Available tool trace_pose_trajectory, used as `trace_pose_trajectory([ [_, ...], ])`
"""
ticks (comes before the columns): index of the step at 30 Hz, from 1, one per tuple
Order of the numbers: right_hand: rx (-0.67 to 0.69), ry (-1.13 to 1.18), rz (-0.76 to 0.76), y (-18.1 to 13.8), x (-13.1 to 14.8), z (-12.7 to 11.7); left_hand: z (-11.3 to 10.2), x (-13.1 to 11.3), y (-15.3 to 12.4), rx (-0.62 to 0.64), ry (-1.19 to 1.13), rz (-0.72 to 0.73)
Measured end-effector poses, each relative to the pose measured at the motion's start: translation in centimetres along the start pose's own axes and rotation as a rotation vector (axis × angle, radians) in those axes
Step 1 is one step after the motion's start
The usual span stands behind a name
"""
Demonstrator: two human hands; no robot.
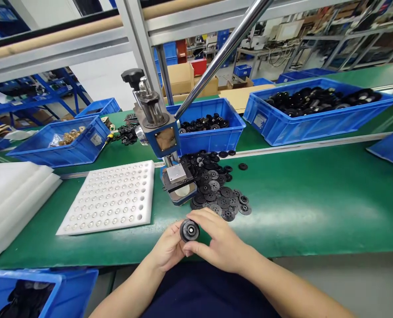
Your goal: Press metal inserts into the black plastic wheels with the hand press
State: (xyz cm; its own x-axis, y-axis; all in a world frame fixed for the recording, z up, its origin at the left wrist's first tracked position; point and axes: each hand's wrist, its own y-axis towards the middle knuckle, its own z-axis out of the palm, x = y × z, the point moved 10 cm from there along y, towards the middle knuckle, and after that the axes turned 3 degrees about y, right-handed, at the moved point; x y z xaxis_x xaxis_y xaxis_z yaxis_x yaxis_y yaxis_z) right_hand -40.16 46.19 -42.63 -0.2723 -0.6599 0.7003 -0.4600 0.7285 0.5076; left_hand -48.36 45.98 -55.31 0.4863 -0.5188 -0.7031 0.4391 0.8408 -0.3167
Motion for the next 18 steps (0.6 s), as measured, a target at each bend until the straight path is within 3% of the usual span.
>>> trace_pose_trajectory([
  [7, 0.045, -0.046, 0.061, -0.3, -0.6, 0.4, 0.0, 1.0, 0.1, 0.002, -0.048, -0.053],
  [14, -0.021, -0.111, 0.06, -0.5, -0.7, -1.0, -0.4, 0.4, 0.2, 0.052, -0.044, 0.04],
  [18, 0.018, -0.086, 0.094, -0.4, -1.4, -1.1, -0.6, -0.2, 0.2, -0.006, 0.026, 0.056],
])
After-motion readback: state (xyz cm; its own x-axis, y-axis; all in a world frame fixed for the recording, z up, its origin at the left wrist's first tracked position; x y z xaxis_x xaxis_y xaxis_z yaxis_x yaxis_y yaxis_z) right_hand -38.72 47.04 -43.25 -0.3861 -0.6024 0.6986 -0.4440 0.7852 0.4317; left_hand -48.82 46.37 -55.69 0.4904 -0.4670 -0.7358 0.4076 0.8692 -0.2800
